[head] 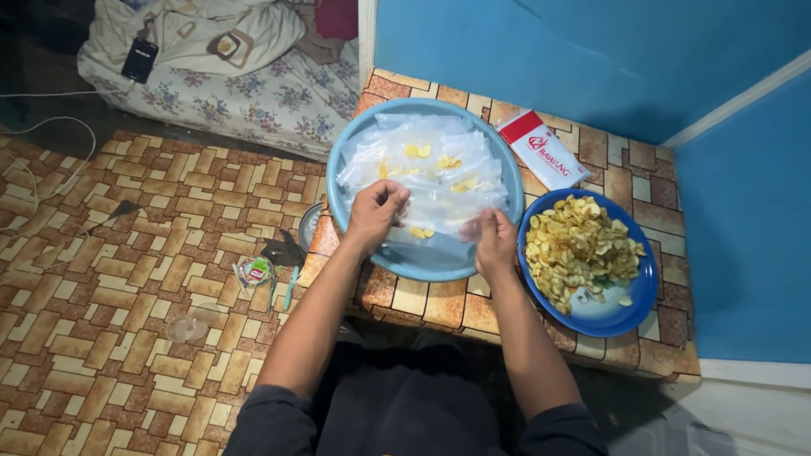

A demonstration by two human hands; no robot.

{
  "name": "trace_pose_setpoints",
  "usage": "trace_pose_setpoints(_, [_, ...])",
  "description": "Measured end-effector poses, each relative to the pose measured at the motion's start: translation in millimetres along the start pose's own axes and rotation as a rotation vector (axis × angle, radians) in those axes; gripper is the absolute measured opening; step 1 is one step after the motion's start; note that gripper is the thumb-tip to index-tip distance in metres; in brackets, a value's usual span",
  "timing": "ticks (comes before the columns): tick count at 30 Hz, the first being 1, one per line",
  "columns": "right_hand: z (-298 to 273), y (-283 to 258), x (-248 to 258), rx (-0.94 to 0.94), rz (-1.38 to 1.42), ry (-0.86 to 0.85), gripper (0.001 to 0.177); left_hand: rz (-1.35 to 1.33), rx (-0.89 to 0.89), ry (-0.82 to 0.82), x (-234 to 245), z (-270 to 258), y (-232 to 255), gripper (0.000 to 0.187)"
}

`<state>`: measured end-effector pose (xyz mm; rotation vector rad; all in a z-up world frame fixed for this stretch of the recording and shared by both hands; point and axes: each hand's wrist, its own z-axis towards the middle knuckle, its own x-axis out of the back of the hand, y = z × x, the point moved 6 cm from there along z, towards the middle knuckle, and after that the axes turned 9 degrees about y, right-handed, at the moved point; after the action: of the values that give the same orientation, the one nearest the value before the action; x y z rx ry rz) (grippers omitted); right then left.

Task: The person is portioning sliced snack items from a blue plate into small plastic bags arranged in a larger bowl by hand.

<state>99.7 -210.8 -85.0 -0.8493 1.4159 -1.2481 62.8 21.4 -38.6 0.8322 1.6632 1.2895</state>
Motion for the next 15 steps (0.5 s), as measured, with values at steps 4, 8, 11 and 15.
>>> trace_pose_setpoints(4, [-5, -16, -9, 0.004, -0.004, -0.01, 0.014, -0.019, -0.034, 0.019, 2, 3, -3, 0.015])
trace_pose_setpoints(8, [-7, -21, -9, 0.054, -0.039, 0.005, 0.006, 0.03, -0.144, -0.009, 2, -6, 15, 0.015])
trace_pose_setpoints(11, [1, -6, -1, 0.062, -0.047, 0.025, 0.003, 0.05, -0.169, -0.008, 4, -4, 10, 0.017])
trace_pose_setpoints(15, [0, -2, 1, 0.0, 0.019, 0.037, 0.019, 0.037, -0.169, 0.024, 7, 6, 1, 0.01])
